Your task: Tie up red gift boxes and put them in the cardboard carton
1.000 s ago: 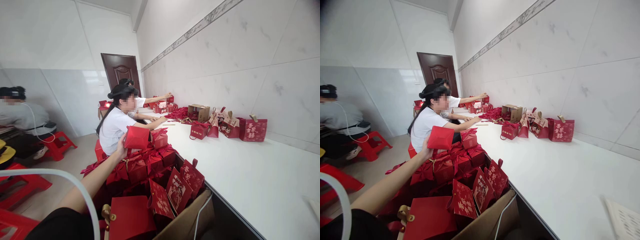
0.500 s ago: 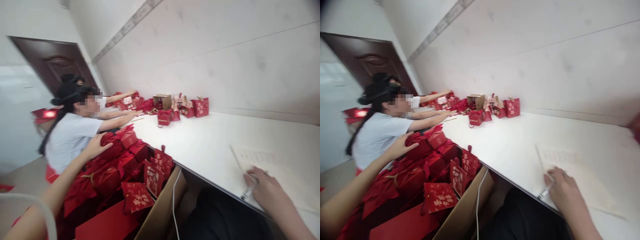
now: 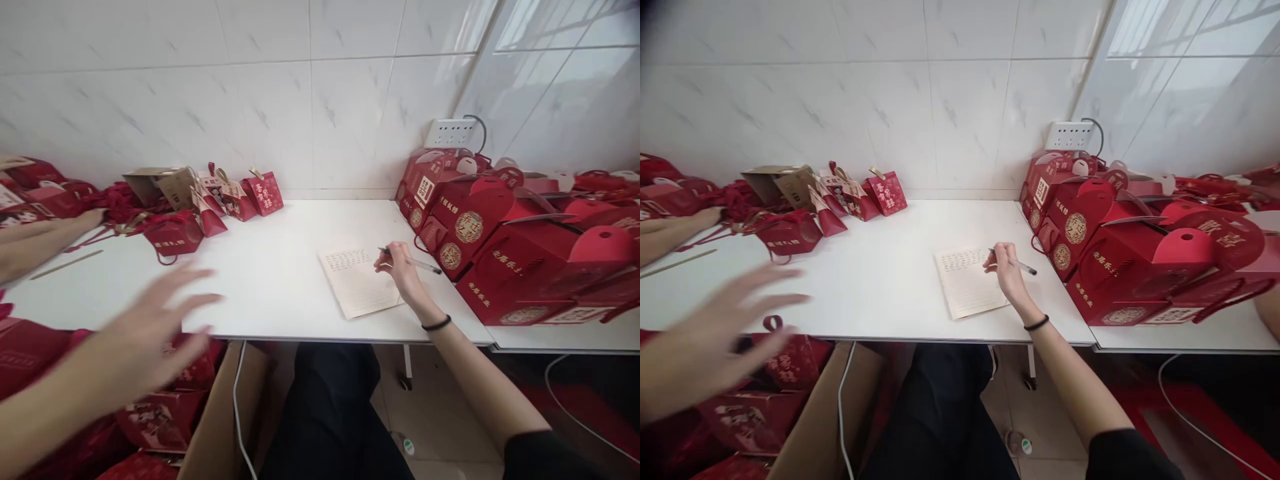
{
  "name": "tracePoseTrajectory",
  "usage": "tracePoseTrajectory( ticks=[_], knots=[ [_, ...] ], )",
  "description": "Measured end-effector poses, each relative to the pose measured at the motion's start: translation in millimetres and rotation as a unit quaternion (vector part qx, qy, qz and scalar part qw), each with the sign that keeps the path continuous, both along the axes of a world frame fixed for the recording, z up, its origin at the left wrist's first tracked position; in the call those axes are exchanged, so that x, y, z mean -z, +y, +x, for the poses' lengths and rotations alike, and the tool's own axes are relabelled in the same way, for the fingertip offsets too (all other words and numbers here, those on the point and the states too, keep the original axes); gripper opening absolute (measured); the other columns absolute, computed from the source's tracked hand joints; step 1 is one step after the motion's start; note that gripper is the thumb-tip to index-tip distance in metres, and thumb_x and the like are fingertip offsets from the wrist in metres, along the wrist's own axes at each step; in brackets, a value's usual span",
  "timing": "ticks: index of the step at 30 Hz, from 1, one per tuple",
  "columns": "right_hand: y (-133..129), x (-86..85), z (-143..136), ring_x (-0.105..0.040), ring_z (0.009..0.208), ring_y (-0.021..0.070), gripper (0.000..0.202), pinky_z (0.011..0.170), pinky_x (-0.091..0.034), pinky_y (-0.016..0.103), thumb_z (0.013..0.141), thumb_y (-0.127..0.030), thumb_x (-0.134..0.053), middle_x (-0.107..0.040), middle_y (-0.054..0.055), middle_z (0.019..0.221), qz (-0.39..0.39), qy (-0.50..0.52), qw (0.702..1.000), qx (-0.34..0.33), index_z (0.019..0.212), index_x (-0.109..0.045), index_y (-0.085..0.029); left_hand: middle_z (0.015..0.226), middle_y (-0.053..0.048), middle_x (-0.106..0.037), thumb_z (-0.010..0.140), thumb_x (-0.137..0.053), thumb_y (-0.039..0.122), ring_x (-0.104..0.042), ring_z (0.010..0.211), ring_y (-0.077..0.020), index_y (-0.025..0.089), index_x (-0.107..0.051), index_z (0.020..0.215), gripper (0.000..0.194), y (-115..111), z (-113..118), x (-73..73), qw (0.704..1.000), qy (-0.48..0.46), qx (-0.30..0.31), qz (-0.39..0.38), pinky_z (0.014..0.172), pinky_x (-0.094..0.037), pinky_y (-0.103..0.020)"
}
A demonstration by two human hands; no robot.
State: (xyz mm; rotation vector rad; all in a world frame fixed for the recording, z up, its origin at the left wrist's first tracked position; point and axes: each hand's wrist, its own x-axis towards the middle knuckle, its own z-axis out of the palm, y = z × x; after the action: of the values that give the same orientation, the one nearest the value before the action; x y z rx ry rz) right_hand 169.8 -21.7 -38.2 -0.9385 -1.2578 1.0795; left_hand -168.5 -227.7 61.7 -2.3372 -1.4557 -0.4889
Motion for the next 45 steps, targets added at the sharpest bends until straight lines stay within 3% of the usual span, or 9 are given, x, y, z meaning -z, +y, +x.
tracePoseTrajectory(
  ticks=[3, 5, 10, 17, 21, 33, 37, 42, 45],
  knots=[
    [31, 1.4, -11, -0.049, 0.049, 0.0114, 0.037, 0.045, -0.040, 0.022, 0.074, -0.056, -0.057, -0.050, -0.004, 0.055, -0.041, -0.010, 0.999, -0.030, 0.073, -0.043, -0.021, 0.120, -0.010, -0.058, 0.083, -0.049, 0.022, -0.042, 0.126, -0.0273, 0.015, -0.062, 0.099, 0.022, 43, 102, 41.2, 0.979, 0.054, 0.186, -0.068, 0.104, -0.038, -0.042],
    [42, 7.6, -18, -0.045, 0.046, 0.0107, 0.037, 0.041, -0.034, 0.021, 0.073, -0.055, -0.057, -0.050, -0.003, 0.053, -0.060, -0.015, 0.997, -0.039, 0.070, -0.044, -0.021, 0.123, -0.012, -0.057, 0.083, -0.051, 0.032, -0.045, 0.123, -0.0324, 0.012, -0.059, 0.108, 0.033, 66, 160, 72.2, 0.963, 0.084, 0.245, -0.070, 0.103, -0.038, -0.048],
    [49, 21.6, -19, -0.045, 0.045, 0.0105, 0.037, 0.040, -0.032, 0.021, 0.073, -0.053, -0.059, -0.052, -0.002, 0.054, -0.072, -0.034, 0.995, -0.055, 0.068, -0.044, -0.020, 0.137, -0.019, -0.044, 0.082, -0.049, 0.052, -0.035, 0.126, -0.0454, 0.010, -0.047, 0.128, 0.063, 97, 240, 125.2, 0.975, 0.089, 0.192, -0.073, 0.097, -0.033, -0.063],
    [49, 21.9, -16, -0.045, 0.046, 0.0102, 0.029, 0.043, -0.034, 0.021, 0.072, -0.039, -0.064, -0.051, -0.004, 0.052, -0.084, -0.092, 0.991, -0.047, 0.071, -0.043, -0.020, 0.129, -0.013, -0.053, 0.086, -0.049, 0.039, -0.050, 0.114, -0.0418, 0.020, -0.054, 0.122, 0.041, 107, 247, 147.9, 0.982, 0.034, 0.179, 0.040, 0.086, -0.042, -0.060],
    [45, 22.2, -16, -0.045, 0.048, 0.0097, 0.027, 0.046, -0.035, 0.021, 0.077, -0.035, -0.062, -0.052, -0.004, 0.053, -0.074, -0.134, 0.988, -0.032, 0.067, -0.042, -0.020, 0.115, -0.009, -0.063, 0.080, -0.059, 0.035, -0.059, 0.104, -0.0382, 0.022, -0.062, 0.105, 0.028, 108, 253, 164.3, 0.979, -0.051, 0.155, 0.123, 0.093, -0.035, -0.066],
    [39, 14.2, -13, -0.039, 0.042, 0.0074, 0.033, 0.044, -0.032, 0.019, 0.076, -0.025, -0.056, -0.041, -0.007, 0.043, -0.093, -0.240, 0.966, -0.023, 0.054, -0.032, -0.020, 0.112, 0.003, -0.065, 0.081, -0.062, 0.037, -0.062, 0.102, -0.0279, 0.028, -0.062, 0.101, 0.022, 109, 262, 171.7, 0.982, -0.100, 0.132, 0.090, 0.108, -0.015, -0.066],
    [39, 14.3, -13, -0.037, 0.041, 0.0069, 0.032, 0.043, -0.031, 0.018, 0.075, -0.024, -0.054, -0.040, -0.007, 0.043, -0.086, -0.261, 0.961, -0.014, 0.054, -0.031, -0.020, 0.115, 0.003, -0.064, 0.082, -0.061, 0.038, -0.062, 0.103, -0.0271, 0.029, -0.062, 0.103, 0.023, 108, 262, 174.0, 0.983, -0.094, 0.128, 0.097, 0.108, -0.017, -0.066],
    [40, 14.5, -13, -0.037, 0.041, 0.0071, 0.031, 0.043, -0.030, 0.019, 0.074, -0.022, -0.054, -0.040, -0.007, 0.042, -0.079, -0.284, 0.955, -0.019, 0.053, -0.031, -0.020, 0.117, 0.002, -0.063, 0.082, -0.060, 0.041, -0.061, 0.105, -0.0268, 0.030, -0.061, 0.105, 0.025, 105, 262, 172.5, 0.985, -0.081, 0.128, 0.088, 0.101, -0.038, -0.058],
    [40, 13.5, -13, -0.034, 0.042, 0.0071, 0.030, 0.043, -0.028, 0.020, 0.072, -0.019, -0.053, -0.037, -0.007, 0.043, -0.068, -0.293, 0.954, -0.015, 0.052, -0.030, -0.020, 0.118, 0.002, -0.062, 0.082, -0.061, 0.041, -0.060, 0.106, -0.0274, 0.029, -0.061, 0.106, 0.027, 105, 262, 171.4, 0.985, -0.080, 0.127, 0.085, 0.103, -0.035, -0.060]
  ],
)
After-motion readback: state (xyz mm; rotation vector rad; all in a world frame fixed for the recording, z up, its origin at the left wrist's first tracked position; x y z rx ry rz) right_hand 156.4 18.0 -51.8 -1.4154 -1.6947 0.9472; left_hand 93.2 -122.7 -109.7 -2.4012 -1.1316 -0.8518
